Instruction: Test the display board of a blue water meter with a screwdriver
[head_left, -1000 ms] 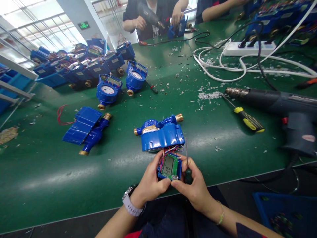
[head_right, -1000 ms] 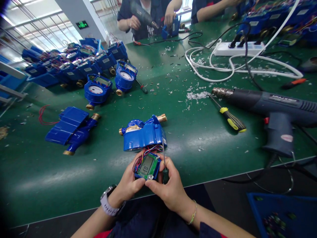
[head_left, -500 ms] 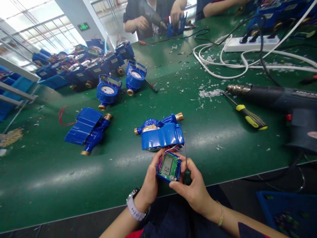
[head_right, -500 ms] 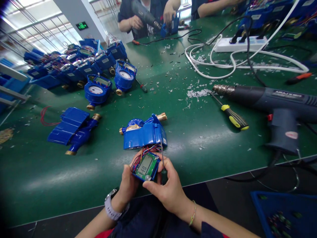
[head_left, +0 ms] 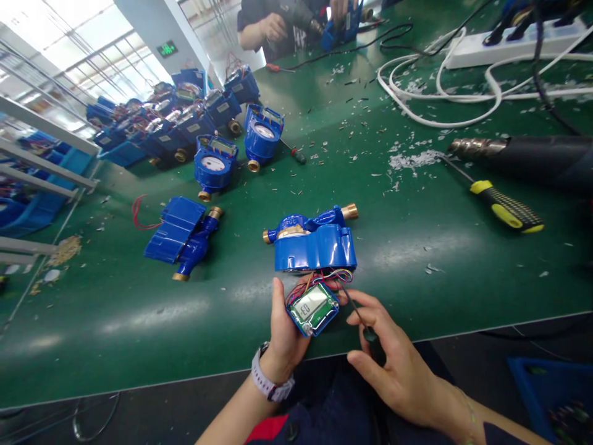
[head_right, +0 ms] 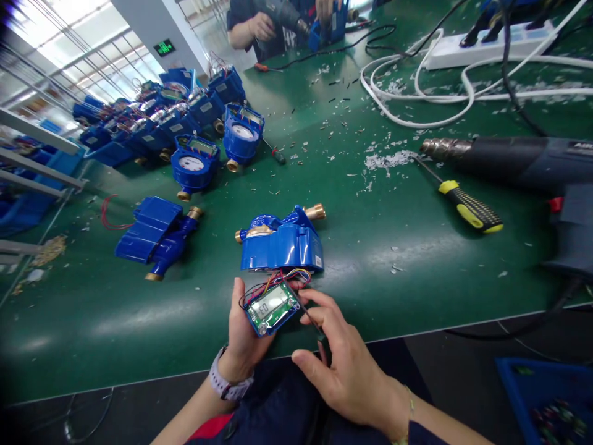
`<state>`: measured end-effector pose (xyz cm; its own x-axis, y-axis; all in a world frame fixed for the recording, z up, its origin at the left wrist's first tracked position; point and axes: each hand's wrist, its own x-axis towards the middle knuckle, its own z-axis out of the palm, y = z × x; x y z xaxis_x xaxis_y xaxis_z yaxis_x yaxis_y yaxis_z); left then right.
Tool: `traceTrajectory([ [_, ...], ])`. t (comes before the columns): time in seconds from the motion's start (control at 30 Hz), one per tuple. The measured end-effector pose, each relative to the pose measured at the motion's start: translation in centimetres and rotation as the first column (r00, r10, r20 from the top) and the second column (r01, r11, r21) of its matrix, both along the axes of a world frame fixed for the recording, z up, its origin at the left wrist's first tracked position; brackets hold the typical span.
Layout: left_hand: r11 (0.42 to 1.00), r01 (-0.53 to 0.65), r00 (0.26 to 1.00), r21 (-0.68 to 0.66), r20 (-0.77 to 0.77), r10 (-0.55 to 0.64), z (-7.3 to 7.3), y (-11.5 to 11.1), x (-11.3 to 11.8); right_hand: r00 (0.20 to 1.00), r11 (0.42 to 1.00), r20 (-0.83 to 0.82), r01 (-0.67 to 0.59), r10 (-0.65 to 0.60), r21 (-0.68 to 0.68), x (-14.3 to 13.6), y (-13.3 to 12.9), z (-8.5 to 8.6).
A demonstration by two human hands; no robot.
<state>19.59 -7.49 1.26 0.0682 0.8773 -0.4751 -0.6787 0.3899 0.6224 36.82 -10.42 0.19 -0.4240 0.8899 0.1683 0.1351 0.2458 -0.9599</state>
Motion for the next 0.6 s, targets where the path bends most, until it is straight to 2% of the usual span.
traceTrajectory([
  [0.1, 0.991, 0.11, 0.993, 0.075, -0.051, -0.107, -0.5, -0.1, -0.9, 0.983, 0.988, 0.182, -0.041, 0.013, 0.149, 1.4, -0.1, 0.8],
  [0.2, 0.963, 0.234, 0.97, 0.132, -0.105, -0.221, -0.8, 0.1, -1.5, 0.956, 0.976, 0.291, -0.101, 0.041, 0.193, 2.2, -0.1, 1.7],
  [0.37, 0.918, 0.353, 0.93, 0.182, -0.173, -0.323, -0.8, 0.6, -2.0, 0.945, 0.944, 0.28, -0.235, 0.168, 0.229, 2.3, 0.2, 2.3],
  [0.6, 0.893, 0.396, 0.913, 0.213, -0.192, -0.359, -0.7, 1.0, -1.9, 0.931, 0.933, 0.319, -0.26, 0.175, 0.247, 2.8, -0.1, 1.9],
])
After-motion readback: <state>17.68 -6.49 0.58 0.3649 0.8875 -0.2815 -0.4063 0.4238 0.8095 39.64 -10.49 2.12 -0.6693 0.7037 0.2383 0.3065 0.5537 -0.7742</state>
